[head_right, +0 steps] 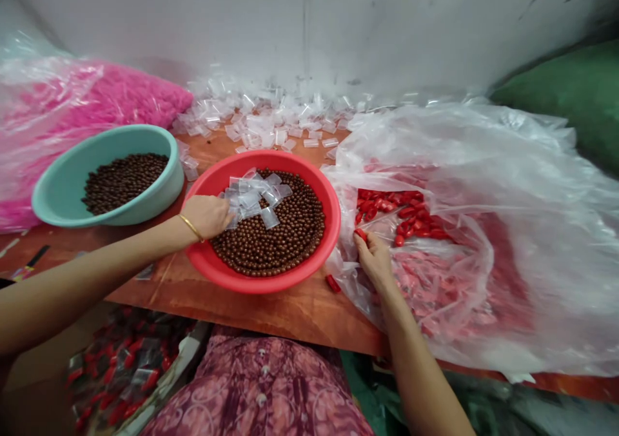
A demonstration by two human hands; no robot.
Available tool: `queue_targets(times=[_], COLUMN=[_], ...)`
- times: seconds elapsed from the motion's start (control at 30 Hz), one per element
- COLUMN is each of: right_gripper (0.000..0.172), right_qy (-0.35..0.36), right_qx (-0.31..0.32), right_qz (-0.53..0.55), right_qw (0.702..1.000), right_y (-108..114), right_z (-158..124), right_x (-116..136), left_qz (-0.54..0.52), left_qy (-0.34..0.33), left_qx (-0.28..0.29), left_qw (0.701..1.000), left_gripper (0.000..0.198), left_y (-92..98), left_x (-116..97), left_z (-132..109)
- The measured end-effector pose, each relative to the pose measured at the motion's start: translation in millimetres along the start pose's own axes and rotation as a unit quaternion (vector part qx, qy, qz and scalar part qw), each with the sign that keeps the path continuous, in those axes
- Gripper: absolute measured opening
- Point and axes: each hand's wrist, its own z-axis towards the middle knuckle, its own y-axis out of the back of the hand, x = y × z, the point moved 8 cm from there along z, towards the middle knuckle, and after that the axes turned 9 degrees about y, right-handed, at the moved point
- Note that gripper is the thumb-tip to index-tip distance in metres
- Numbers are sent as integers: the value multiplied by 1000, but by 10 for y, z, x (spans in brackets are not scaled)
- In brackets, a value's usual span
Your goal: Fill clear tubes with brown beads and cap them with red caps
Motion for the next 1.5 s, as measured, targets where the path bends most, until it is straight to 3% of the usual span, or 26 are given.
queue_targets(times=[0.1,0.27,0.4,0.53,0.67,0.87,1.0,1.13,1.3,1.4,1.5], right_gripper=[31,27,25,26,30,33,34,32,33,35,39], right_qy=[-8,-3,-1,-1,-4,-19,-24,-29,-31,-32,-37], right_qx=[8,7,7,16,9,6,0,-8,-26,-37,-52], right_qz=[1,-1,-2,-1,8,26,32,45,80,112,148], right_qw=[1000,1000,1000,1000,1000,999,999,999,996,993,987], right_y=[-2,3,5,-7,-6,-10,-5,7,28,41,84], right_z=[12,-4,-1,7,8,2,10,16,-12,-39,-48], right_x=[-3,8,-2,-5,-23,-18,-17,-34,-37,-34,-12], left_qz=[-15,17,37,-37,-204,-365,-493,-608,-812,-839,-849], left_qy=[35,41,-28,-100,-68,-44,-20,-18,-79,-112,-137], left_qx=[26,31,62,86,101,98,123,131,155,156,148], left_qw=[999,999,997,991,971,925,861,783,558,509,488], left_gripper=[59,38,30,27,18,28,15,12,36,45,49], left_y=[-82,-100,-98,-165,-237,-317,-404,-367,-215,-140,-63], left_x=[11,6,-175,-527,-821,-1146,-1166,-1062,-876,-790,-735], left_z=[76,150,-90,-191,92,495,567,529,378,261,167])
